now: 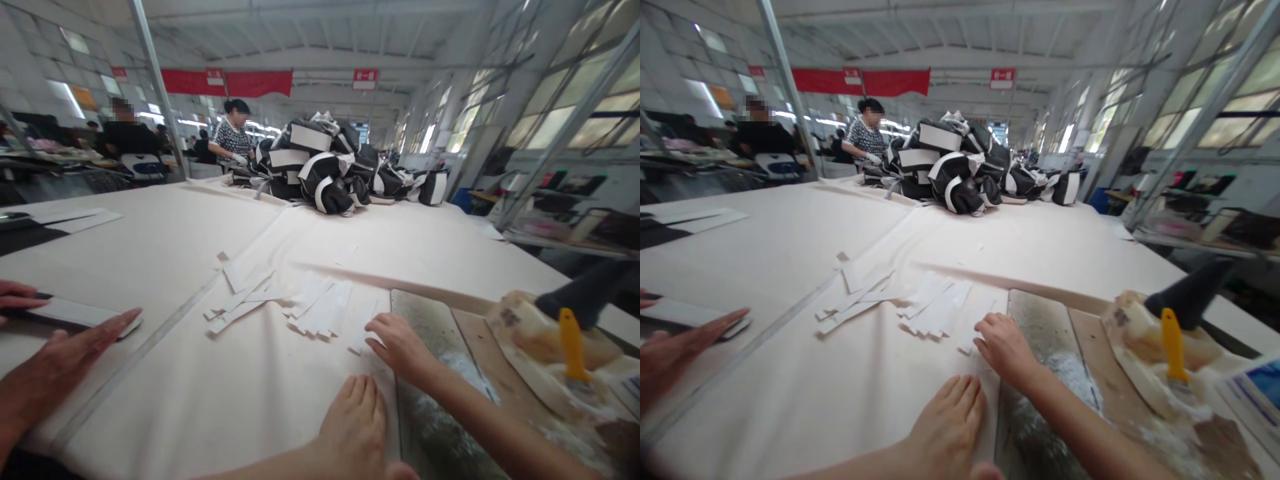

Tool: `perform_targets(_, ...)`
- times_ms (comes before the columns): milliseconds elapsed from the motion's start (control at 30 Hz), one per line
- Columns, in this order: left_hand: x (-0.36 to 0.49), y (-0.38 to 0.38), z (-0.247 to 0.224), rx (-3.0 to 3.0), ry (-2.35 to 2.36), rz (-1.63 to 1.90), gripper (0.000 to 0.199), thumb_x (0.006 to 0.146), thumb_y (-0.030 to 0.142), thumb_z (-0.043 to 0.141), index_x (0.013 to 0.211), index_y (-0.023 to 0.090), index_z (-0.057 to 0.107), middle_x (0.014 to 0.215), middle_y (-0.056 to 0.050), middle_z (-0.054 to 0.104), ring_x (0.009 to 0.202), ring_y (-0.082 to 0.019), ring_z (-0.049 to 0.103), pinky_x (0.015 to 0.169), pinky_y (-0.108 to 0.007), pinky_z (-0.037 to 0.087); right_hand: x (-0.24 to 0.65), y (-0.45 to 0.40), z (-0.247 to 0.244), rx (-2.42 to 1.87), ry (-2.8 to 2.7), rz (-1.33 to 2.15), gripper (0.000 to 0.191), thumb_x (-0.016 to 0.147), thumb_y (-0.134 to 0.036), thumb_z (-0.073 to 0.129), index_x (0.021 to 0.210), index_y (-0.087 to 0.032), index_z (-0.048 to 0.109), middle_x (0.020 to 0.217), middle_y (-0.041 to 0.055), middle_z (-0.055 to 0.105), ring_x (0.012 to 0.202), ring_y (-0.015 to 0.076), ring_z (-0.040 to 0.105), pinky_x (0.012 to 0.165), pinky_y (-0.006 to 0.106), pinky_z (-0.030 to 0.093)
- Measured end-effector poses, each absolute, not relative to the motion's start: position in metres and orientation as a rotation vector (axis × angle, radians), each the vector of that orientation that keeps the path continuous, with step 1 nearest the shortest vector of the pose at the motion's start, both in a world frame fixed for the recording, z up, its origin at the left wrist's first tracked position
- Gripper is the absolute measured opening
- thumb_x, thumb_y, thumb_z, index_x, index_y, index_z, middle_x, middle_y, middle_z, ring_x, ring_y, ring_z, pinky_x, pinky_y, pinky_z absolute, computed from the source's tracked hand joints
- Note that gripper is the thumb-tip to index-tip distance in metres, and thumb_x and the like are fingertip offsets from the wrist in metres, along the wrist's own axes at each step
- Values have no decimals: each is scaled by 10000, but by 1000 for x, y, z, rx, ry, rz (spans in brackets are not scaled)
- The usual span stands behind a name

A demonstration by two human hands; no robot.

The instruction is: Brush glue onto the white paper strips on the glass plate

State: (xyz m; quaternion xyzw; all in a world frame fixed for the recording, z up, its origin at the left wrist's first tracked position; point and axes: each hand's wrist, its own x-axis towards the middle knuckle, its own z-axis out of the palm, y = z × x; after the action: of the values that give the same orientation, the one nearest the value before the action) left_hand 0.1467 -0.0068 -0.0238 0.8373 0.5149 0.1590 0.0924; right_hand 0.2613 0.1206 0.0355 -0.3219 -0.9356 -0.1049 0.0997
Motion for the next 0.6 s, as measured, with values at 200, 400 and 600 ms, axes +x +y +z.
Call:
perform_targets(200, 139, 10, -45, 2596, 1466, 635, 905, 777, 742, 275, 1326, 29, 367, 1348, -204, 387, 1242, -327, 378, 1004, -414, 358, 242, 115, 30, -984, -2800, -405, 132, 778, -294, 645, 782, -179, 581, 824, 42, 569, 823, 217, 500, 765, 332, 360)
perform_targets(400, 138, 19, -53, 2633, 1464, 616, 488, 926, 383, 323, 1322, 106, 387, 1343, -128, 435, 1210, -258, 423, 987, -381, 363, 238, 118, 19, -1005, -2822, -464, 91, 809, -199, 566, 721, -179, 575, 775, 38, 566, 782, 204, 493, 741, 317, 326)
perform_targets(600, 139, 20, -52, 2707, 1454, 609, 484, 946, 362, 254, 1293, 63, 411, 1343, -158, 417, 1234, -300, 396, 997, -398, 356, 244, 145, 63, -948, -2563, -686, 178, 830, -182, 484, 662, -170, 541, 683, 40, 533, 695, 183, 480, 695, 301, 318)
